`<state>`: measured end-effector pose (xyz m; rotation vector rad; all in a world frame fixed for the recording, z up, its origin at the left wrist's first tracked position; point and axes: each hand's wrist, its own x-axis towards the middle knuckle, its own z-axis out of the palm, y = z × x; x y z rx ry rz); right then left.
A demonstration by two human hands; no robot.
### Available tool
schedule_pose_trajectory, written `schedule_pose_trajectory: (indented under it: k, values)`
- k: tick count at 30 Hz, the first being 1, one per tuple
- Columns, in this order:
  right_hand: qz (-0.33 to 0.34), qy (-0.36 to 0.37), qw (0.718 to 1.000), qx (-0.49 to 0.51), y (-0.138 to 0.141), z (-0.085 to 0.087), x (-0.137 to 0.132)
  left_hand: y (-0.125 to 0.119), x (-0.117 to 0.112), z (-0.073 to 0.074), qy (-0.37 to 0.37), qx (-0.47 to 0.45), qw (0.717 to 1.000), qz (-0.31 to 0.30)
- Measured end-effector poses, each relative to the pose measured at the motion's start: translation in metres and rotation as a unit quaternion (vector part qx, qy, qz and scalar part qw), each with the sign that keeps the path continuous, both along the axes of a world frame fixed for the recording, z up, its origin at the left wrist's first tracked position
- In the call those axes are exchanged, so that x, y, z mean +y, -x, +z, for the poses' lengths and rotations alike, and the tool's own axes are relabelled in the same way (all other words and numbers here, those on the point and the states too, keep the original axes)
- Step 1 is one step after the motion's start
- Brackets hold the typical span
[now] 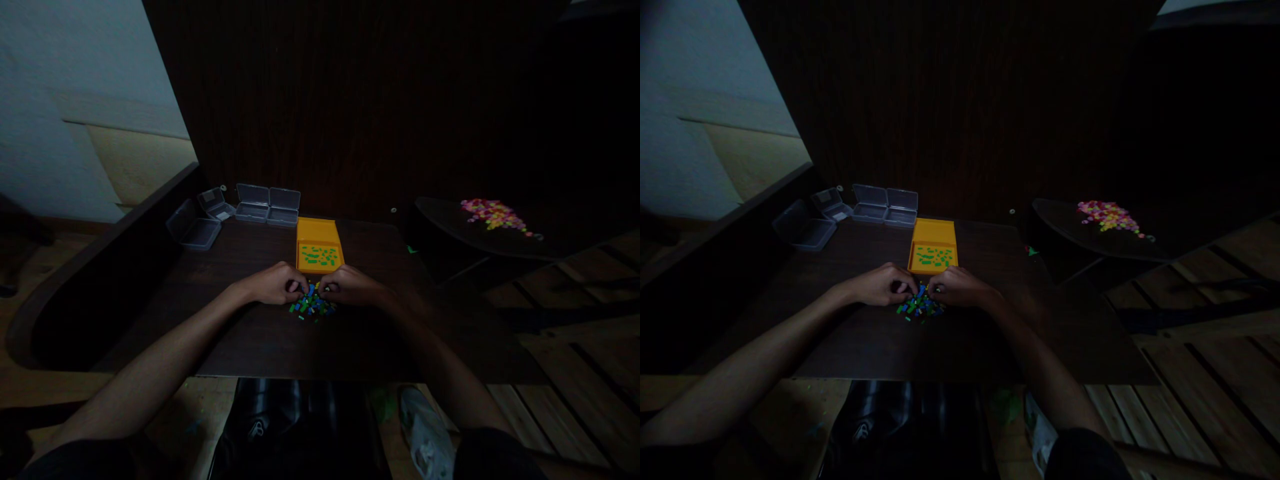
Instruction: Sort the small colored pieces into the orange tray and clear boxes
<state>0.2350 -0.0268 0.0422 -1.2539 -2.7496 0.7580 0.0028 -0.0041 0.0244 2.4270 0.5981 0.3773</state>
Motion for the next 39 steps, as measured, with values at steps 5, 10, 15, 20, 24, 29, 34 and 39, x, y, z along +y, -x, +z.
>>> schedule_pose_trajectory:
  k: [5, 10, 15, 20, 24, 29, 34, 39]
  values:
    - [-0.005, 0.024, 1.0, 0.014, 0.0021, 0.0003, -0.0012, -0.0002, -0.0005, 0.0003, -0.001, 0.004, 1.0, -0.008]
    - [-0.007, 0.038, 0.999, 0.02, 0.0028, 0.0023, -0.0016, 0.0009, -0.0005, -0.0002, 0.006, 0.002, 1.0, 0.001]
    - [-0.009, 0.037, 0.999, 0.02, 0.0012, 0.0038, -0.0017, 0.0011, -0.0004, 0.0009, -0.002, 0.0, 1.0, -0.016]
    - [-0.022, 0.036, 0.999, 0.032, -0.0006, 0.0023, -0.0012, 0.0013, 0.0002, 0.0007, 0.0, 0.002, 1.0, -0.015]
    - [-0.022, 0.035, 0.999, 0.031, 0.0, 0.0018, -0.0012, 0.0015, 0.0004, 0.0005, 0.0, -0.001, 1.0, -0.019]
    - [-0.005, 0.03, 0.999, 0.023, 0.0004, -0.0002, -0.0003, 0.0018, -0.0001, 0.0011, 0.006, -0.003, 1.0, -0.016]
    - [0.002, 0.03, 0.999, 0.03, 0.0003, -0.0022, 0.0004, 0.0025, 0.0008, -0.0002, 0.011, 0.001, 1.0, -0.006]
    - [-0.004, 0.027, 0.999, 0.044, -0.0026, 0.0004, 0.0009, 0.0025, 0.0015, -0.0009, 0.009, 0.007, 1.0, -0.021]
